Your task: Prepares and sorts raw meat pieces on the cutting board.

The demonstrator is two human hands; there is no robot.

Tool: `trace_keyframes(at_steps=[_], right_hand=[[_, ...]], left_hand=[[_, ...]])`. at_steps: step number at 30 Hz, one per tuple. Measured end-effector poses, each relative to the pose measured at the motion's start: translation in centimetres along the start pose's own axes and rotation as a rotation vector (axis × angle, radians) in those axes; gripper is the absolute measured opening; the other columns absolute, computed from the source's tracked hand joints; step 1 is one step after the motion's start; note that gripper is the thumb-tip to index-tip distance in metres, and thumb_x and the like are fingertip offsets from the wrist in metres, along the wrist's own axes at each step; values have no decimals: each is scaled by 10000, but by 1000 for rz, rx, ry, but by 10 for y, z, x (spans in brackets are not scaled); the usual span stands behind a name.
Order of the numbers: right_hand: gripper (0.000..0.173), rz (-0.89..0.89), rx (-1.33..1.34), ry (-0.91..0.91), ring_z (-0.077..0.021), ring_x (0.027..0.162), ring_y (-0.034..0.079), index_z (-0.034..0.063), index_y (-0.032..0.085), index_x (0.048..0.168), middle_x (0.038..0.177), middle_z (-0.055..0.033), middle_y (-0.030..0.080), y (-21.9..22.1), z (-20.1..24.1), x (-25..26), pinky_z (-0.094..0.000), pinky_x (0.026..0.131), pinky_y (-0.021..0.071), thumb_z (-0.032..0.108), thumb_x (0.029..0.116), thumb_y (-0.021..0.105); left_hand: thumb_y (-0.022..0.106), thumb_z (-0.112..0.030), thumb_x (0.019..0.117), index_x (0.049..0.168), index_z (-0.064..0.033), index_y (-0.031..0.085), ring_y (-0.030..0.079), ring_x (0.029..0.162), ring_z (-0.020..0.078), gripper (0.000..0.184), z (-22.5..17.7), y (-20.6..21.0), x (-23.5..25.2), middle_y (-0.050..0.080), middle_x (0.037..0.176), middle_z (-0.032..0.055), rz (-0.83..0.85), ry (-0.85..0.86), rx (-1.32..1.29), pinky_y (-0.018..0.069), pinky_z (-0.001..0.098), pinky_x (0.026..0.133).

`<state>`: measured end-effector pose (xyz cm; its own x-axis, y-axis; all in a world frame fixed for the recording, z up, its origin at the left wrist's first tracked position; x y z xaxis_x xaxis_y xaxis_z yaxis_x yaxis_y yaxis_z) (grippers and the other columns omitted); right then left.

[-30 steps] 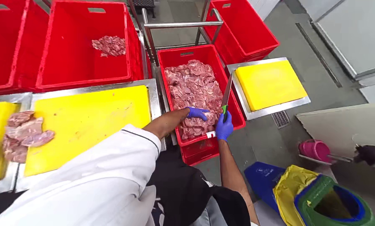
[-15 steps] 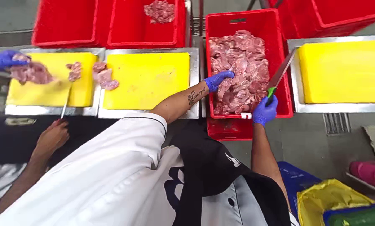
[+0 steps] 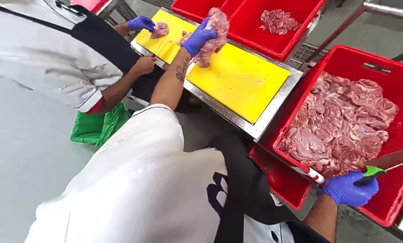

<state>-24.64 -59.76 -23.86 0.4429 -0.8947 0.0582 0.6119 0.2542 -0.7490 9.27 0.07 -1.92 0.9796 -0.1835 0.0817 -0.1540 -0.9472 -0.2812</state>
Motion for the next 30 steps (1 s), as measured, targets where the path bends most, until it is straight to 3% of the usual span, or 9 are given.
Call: trace_keyframes(at_steps=[1,3,4,5,7,12,18,23,30], right_hand=[[535,-5,-9,5,-227,1235,633,82,557,1438,1315,-112,672,1,-1,0,-442,1039,493,445,1055,468],[530,-23,-10,-2,-231,1206,648,81,568,1425,1281,-113,686,2,-3,3,-449,1017,504,448,1052,482],[529,-23,-11,2,-228,1211,646,84,566,1427,1283,-110,686,2,-4,2,-447,1021,502,448,1051,487],[531,-19,-19,8,-223,1214,645,95,563,1432,1286,-104,685,2,-5,1,-448,1024,501,456,1050,490],[535,-19,-51,0,-245,1201,654,112,566,1432,1276,-109,692,3,-2,4,-481,1008,507,476,1048,485],[524,-74,-137,-53,-424,1049,695,128,588,1420,1152,-218,716,-5,-3,0,-668,856,526,484,1059,455],[457,-117,-231,12,-382,801,733,236,620,1397,921,-152,759,12,-25,6,-637,676,551,469,1023,496],[468,-88,-269,-11,-334,814,744,238,624,1389,953,-110,769,13,-21,7,-602,683,568,469,1007,483],[484,21,-399,-18,-314,907,748,261,579,1435,1070,-89,768,25,-19,11,-580,742,573,472,1019,450]], left_hand=[[637,-35,859,1480,156,337,705,1029,327,716,17,-17,1,598,1263,357,-40,71,172,630,380,804],[662,-93,989,1619,-74,278,510,1395,346,737,51,-25,-5,370,1614,225,-99,-577,515,443,505,1135],[658,-236,1010,1636,-166,268,470,1430,368,742,91,-33,-3,260,1675,190,-137,-678,673,424,566,1149],[733,-395,877,1518,-157,505,652,1168,440,721,146,-45,-2,435,1553,270,-442,-398,871,573,631,897],[776,-500,801,1542,-285,462,632,1193,438,833,202,-61,12,313,1639,213,-450,-469,836,570,654,888],[775,-519,832,1591,-228,388,347,1467,525,900,173,-48,16,327,1617,290,-163,-369,833,393,741,1087],[885,-469,772,1497,-141,526,357,1382,656,872,160,-36,23,211,1638,353,-230,-269,965,410,831,969],[700,-418,895,1420,-114,608,420,1435,482,614,168,62,-29,394,1596,242,-116,206,858,397,678,1113],[530,-483,948,1353,-172,665,548,1313,436,528,194,110,-71,536,1488,192,-87,361,774,453,632,1031]])
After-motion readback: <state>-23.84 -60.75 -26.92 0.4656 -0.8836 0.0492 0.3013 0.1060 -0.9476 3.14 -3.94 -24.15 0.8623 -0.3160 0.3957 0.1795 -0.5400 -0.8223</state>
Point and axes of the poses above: each hand's wrist, its own x-axis towards the middle knuckle, its own y-axis out of the palm, z = x × y, the point moved 7 cm from there along x, towards the middle knuckle
